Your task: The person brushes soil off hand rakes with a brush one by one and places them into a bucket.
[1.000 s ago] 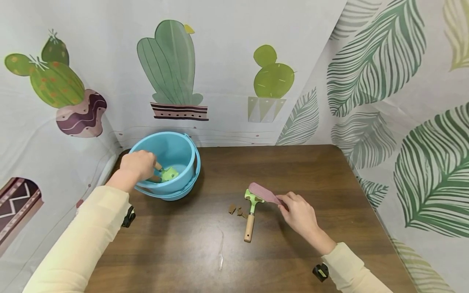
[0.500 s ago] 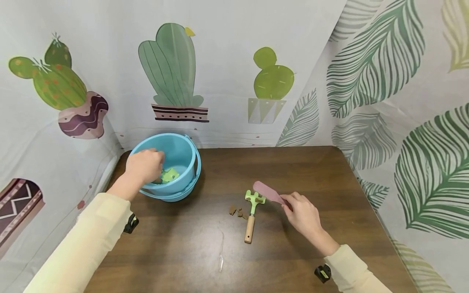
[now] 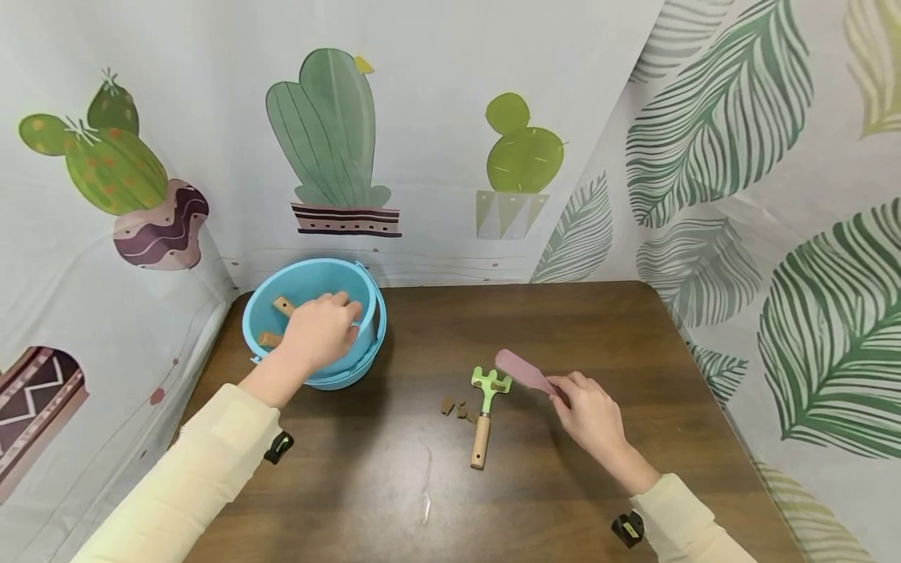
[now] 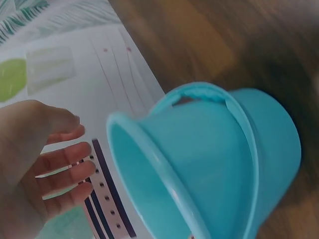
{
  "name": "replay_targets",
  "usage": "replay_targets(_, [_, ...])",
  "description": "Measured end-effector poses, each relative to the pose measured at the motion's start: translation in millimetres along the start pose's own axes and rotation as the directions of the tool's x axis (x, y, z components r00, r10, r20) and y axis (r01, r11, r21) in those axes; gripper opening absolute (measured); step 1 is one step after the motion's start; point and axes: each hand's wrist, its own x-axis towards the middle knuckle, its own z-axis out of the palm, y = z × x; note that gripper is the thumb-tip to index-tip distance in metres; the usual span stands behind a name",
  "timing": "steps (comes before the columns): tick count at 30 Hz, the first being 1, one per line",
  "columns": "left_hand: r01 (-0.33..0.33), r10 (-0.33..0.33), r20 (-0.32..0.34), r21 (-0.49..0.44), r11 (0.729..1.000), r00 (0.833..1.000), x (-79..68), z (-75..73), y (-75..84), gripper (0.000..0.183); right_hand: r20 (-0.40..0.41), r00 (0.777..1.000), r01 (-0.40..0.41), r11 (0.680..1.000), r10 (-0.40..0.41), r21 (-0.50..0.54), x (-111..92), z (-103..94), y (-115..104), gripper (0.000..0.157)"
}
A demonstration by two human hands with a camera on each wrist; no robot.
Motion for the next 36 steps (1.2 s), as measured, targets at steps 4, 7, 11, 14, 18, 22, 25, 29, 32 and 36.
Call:
replay_targets(4, [-0.046,0.046,-0.020,0.006,0.999,0.999,2.1,4.6,14.6,0.019,-0.008,1.000,-0.004,1.000,0.004,-0.005,-1,-0.9,3,0.026])
replay_targets(7, [-0.057,0.057,0.013,0.005,0.998,0.998,3.3,9.6,26.0,0.026,-0.012,1.000,-0.003,1.000,0.003,-0.009,-1,-1.8,4,0.026])
replay_targets(11, [-0.052,0.054,0.079,-0.018,0.998,0.995,3.7,19.9,40.0,0.034,-0.016,1.000,0.000,1.000,0.000,-0.010,-1,-2.7,6,0.026])
replay_targets(14, [-0.061,0.064,0.088,-0.041,0.997,0.994,2.8,28.7,50.1,0.038,-0.023,1.000,-0.001,1.000,0.001,-0.011,-2,-3.1,8,0.026])
replay_targets(18, [-0.079,0.083,0.081,-0.059,0.995,0.993,0.8,40.8,63.4,0.041,-0.029,1.000,-0.004,1.000,0.004,-0.011,-4,-3.5,10,0.025])
replay_targets(22, [-0.077,0.084,0.110,-0.067,0.995,0.990,-1.2,52.6,75.2,0.043,-0.031,1.000,-0.002,1.000,0.001,-0.015,-4,-3.9,11,0.025])
replay_targets(25, [-0.073,0.082,0.137,-0.068,0.995,0.987,-2.8,60.6,83.5,0.045,-0.033,0.999,0.001,1.000,-0.001,-0.017,-4,-4.0,11,0.025])
replay_targets(29, [-0.060,0.069,0.153,-0.062,0.996,0.986,-5.4,73.0,94.5,0.047,-0.032,0.999,-0.001,1.000,0.000,-0.017,-5,-3.9,10,0.025])
replay_targets(32, [-0.042,0.050,0.144,-0.064,0.997,0.988,-7.2,82.3,103.2,0.046,-0.031,1.000,-0.004,1.000,0.003,-0.014,-5,-3.5,10,0.025])
replay_targets(36, [-0.031,0.040,0.136,-0.068,0.997,0.990,-9.5,92.0,114.4,0.043,-0.032,0.999,-0.003,1.000,0.003,-0.010,-5,-3.2,10,0.025])
